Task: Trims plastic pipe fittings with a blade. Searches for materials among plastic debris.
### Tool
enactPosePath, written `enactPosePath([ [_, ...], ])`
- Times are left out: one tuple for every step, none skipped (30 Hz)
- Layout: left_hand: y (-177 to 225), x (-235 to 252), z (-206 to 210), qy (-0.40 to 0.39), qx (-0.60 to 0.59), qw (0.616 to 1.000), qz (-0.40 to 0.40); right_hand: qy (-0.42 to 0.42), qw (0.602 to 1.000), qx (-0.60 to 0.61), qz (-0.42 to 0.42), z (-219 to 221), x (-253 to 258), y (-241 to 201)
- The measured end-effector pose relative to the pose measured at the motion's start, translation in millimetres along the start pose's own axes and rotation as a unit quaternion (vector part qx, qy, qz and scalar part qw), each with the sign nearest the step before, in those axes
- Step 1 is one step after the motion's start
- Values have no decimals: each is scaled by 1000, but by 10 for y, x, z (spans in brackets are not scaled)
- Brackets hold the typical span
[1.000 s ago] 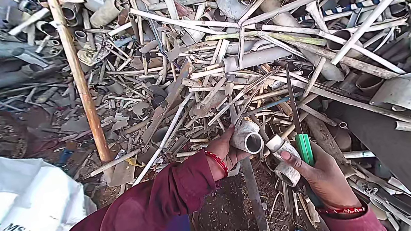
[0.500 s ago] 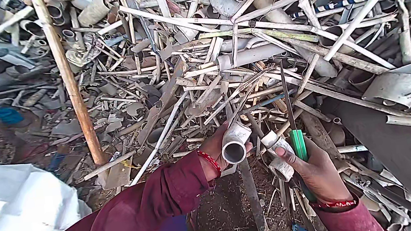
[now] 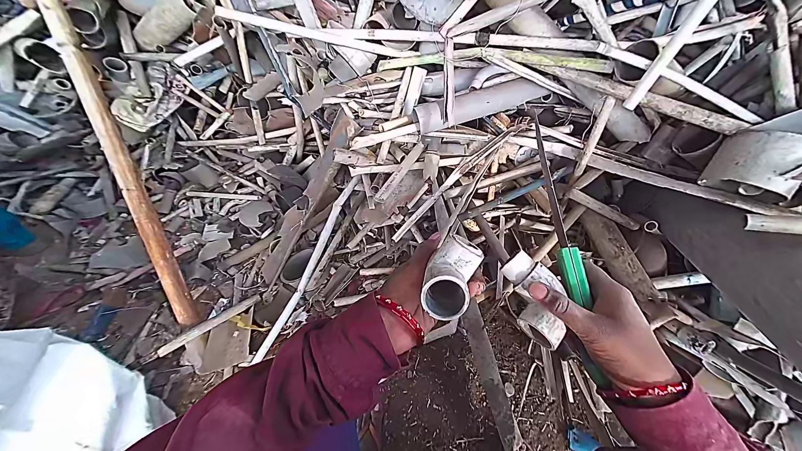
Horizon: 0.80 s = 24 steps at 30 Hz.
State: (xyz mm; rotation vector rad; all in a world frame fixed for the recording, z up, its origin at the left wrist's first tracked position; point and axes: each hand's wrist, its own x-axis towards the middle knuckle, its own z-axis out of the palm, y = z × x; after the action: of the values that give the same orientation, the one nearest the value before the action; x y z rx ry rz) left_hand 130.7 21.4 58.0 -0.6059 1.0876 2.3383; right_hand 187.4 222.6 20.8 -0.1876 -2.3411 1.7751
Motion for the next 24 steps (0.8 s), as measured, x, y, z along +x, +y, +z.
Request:
enactPosePath([
  [-1,7,-4,1,7,1000,2,0,1000,0,1,-1,0,-3],
  [-4,13,-7,6,14,1000,6,-1,1000,2,0,2,0,-6],
  [-8,17,-3,13,21,1000,12,-3,1000,5,-2,5,-2,-9],
  [-9,20,3,17,27,999,12,-4,1000,9,-6,7,-3,-7],
  [-6,20,7,19,31,999,9,-7,1000,17,-8,6,-3,-9],
  [-3,17,9,16,34,999,5,-12,1000,28,-4,5,-6,-16],
  [-1,15,12,14,41,999,3,-19,999,46,4,4,-8,-29],
  [-2,13,18,18,53,998,6,-26,997,73,17,5,-13,-49],
  [-7,11,26,25,72,997,14,-37,994,102,33,3,-20,-77],
  [-14,10,23,23,96,995,28,-47,989,130,53,1,-30,-115],
  [-22,14,-2,4,127,991,43,-54,984,154,77,-1,-40,-160],
  [-28,23,-34,-20,152,987,55,-61,977,174,103,-6,-44,-199],
  [-34,35,-59,-42,169,983,62,-66,970,195,127,-13,-41,-218],
  [-38,47,-79,-62,182,979,68,-73,963,213,150,-24,-31,-224],
  [-44,60,-98,-80,190,976,75,-82,955,230,170,-36,-14,-218],
  [-51,71,-109,-93,191,974,85,-93,946,247,187,-47,5,-199],
  [-54,76,-113,-102,192,972,92,-106,937,265,199,-55,23,-179],
  [-56,73,-109,-105,193,971,97,-116,929,282,210,-60,39,-160],
  [-53,66,-106,-107,197,969,101,-126,920,298,219,-64,49,-150],
  [-51,71,-115,-116,202,966,107,-134,913,312,226,-67,53,-147],
  [-49,84,-135,-132,210,962,116,-137,907,322,233,-67,55,-150],
  [-49,97,-154,-147,216,957,127,-139,905,325,238,-66,54,-159],
  [-52,109,-168,-161,215,954,135,-140,905,325,237,-65,50,-163],
  [-51,118,-175,-173,212,952,138,-139,909,320,230,-63,46,-166],
])
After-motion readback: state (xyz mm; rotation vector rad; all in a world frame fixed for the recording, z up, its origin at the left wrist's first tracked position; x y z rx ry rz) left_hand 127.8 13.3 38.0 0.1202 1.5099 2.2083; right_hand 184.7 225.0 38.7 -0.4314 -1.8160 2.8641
